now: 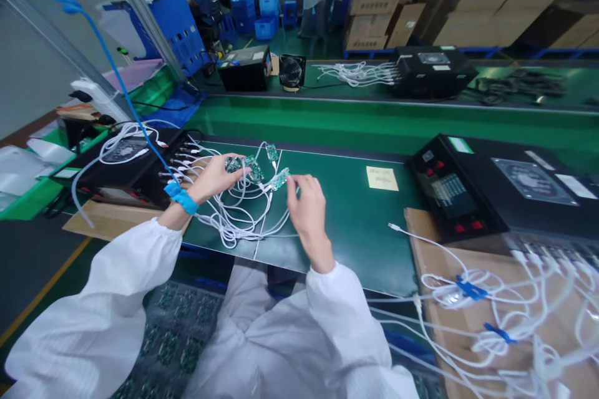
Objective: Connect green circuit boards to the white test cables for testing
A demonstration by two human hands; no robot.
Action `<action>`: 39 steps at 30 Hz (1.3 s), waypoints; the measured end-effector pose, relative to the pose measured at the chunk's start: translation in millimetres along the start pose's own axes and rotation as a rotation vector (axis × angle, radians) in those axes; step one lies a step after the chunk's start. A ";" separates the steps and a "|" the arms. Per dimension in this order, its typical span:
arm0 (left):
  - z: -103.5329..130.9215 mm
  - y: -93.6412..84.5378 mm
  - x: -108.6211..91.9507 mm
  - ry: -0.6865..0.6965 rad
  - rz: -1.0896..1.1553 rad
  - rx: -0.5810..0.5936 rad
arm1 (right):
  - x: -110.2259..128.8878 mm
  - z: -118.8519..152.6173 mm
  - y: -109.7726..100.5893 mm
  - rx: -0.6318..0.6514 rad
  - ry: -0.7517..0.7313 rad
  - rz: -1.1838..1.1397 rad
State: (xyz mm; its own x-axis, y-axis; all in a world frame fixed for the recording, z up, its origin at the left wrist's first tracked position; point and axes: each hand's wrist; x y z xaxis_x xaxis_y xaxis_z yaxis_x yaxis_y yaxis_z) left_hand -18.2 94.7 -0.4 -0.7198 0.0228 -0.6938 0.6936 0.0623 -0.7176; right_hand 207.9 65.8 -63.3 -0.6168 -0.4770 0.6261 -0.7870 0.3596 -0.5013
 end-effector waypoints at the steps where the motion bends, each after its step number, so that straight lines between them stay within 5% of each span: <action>1: -1.1 -2.9 2.3 -0.066 0.006 0.061 | -9.3 8.0 -6.6 0.072 0.041 0.043; 4: -3.8 -10.7 9.4 -0.151 -0.015 0.187 | -26.6 33.2 -15.6 0.236 0.112 0.124; 9: -12.3 -21.1 20.6 -0.092 -0.257 0.156 | -23.3 58.2 -3.5 0.351 0.157 0.158; 14: -4.7 -18.5 16.3 0.128 -0.441 -0.034 | -14.2 64.7 1.1 0.327 0.208 0.090; 21: 35.0 34.1 -19.1 0.183 -0.418 0.437 | -2.5 72.6 -9.1 0.252 0.280 -0.057; 26: 45.8 59.9 -20.5 0.203 -0.497 0.463 | 3.2 80.7 -15.7 0.136 0.326 -0.195; 39: 41.8 65.3 -22.5 0.270 -0.308 0.550 | 3.5 87.8 -11.5 -0.022 0.462 -0.531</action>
Point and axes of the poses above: each hand's wrist, its own z-axis away from the middle knuckle, its own y-axis out of the palm, x = y × z, and after that the axes turned 3 degrees about -y, right-handed
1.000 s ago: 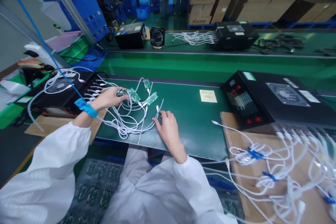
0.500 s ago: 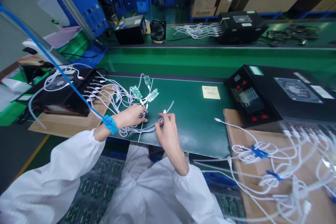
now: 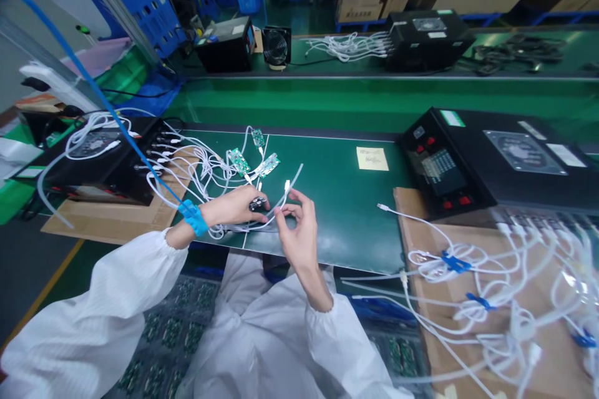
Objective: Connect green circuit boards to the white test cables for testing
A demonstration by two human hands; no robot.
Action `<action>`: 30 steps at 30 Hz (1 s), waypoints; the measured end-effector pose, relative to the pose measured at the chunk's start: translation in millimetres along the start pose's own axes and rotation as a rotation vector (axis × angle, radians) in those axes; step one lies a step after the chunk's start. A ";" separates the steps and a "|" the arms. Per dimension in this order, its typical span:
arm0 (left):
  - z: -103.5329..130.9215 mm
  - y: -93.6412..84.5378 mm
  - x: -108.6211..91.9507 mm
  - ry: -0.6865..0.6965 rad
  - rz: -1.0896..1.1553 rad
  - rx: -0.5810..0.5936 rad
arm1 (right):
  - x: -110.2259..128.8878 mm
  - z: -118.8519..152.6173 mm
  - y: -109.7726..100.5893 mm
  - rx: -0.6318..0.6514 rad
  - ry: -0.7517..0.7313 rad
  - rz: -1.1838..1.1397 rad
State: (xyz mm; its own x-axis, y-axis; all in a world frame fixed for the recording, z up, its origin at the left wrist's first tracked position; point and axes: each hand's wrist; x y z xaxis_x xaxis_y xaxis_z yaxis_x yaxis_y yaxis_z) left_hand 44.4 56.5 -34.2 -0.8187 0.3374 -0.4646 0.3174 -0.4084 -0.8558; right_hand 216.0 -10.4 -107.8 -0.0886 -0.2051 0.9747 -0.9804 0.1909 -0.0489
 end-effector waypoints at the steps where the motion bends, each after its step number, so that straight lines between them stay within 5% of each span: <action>1: -0.7 1.5 1.5 0.001 0.001 -0.004 | 0.3 1.0 -0.8 -0.008 -0.009 0.014; 7: -1.3 -2.1 4.2 0.002 0.097 0.062 | 4.5 17.4 -10.3 -0.061 -0.055 0.129; 16: -1.7 3.2 19.5 -0.016 -0.060 -0.057 | 15.3 49.0 -11.2 -0.119 -0.045 0.072; 21: -5.2 5.2 24.7 -0.057 -0.071 -0.047 | 21.5 59.4 -8.0 -0.125 -0.190 0.068; 25: -6.4 4.7 25.5 -0.100 -0.051 -0.038 | 20.4 65.7 -10.4 -0.093 -0.263 0.219; 30: -0.5 2.2 19.5 -0.128 -0.066 -0.082 | 11.8 59.1 -26.3 0.033 -0.104 0.546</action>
Point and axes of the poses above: each hand's wrist, its own z-axis away from the middle knuckle, its own y-axis out of the palm, x = y × z, and after that the axes turned 3 degrees about -y, right-handed
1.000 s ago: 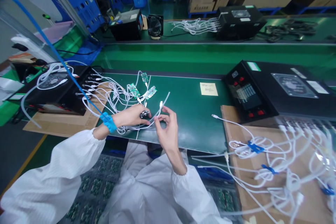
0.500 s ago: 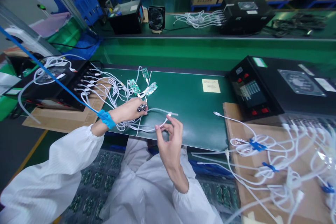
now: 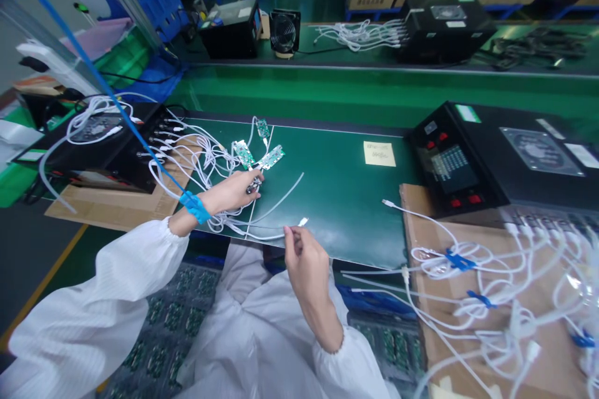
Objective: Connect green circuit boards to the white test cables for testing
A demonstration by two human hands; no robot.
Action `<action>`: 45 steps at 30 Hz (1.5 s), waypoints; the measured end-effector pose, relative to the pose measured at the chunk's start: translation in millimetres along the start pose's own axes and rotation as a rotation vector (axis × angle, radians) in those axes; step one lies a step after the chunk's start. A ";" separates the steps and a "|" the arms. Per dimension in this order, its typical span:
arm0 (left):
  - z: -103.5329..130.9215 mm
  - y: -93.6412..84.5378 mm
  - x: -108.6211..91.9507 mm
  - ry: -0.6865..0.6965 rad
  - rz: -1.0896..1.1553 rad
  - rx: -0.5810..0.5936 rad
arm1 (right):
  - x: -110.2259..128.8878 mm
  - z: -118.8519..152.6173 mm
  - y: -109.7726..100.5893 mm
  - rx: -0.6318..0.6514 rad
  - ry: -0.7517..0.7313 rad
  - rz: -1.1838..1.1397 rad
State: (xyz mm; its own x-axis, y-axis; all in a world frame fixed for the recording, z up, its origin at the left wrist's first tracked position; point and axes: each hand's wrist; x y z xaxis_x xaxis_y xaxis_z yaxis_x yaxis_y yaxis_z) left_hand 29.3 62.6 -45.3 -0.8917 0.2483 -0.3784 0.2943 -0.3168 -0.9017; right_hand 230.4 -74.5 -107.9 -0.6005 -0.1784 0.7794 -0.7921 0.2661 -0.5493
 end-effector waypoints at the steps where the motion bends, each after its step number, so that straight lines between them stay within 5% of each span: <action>1: 1.7 -0.7 -1.3 0.002 0.005 -0.015 | -2.9 -2.0 -2.1 0.053 0.018 0.056; 11: 1.3 4.2 -4.6 0.113 0.022 0.137 | 10.7 -34.7 -13.3 0.428 0.023 0.469; 18: 1.3 -17.9 -7.7 0.018 0.040 0.152 | 24.1 -49.7 -20.2 0.636 0.062 0.551; 28: 6.1 -49.5 2.2 0.027 0.195 0.199 | 20.0 -51.0 -17.1 0.672 -0.026 0.489; 34: 9.8 -58.4 10.6 0.004 0.089 0.109 | 20.8 -52.9 -18.1 0.701 0.012 0.484; 45: 26.7 -77.5 32.4 -0.241 -0.152 0.034 | 29.2 -71.8 4.5 0.488 -0.114 0.495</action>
State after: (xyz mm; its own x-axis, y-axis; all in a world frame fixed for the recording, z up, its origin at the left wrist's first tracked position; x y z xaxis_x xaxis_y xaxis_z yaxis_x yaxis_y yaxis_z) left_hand -31.5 70.8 18.0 -0.9820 0.0722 -0.1747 0.1426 -0.3240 -0.9353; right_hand 217.1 -10.5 -66.1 -0.8896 -0.2516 0.3812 -0.3655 -0.1086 -0.9245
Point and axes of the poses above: each hand's wrist, its own z-axis away from the middle knuckle, its own y-axis out of the palm, x = y × z, and after that the axes turned 3 degrees about -y, right-handed
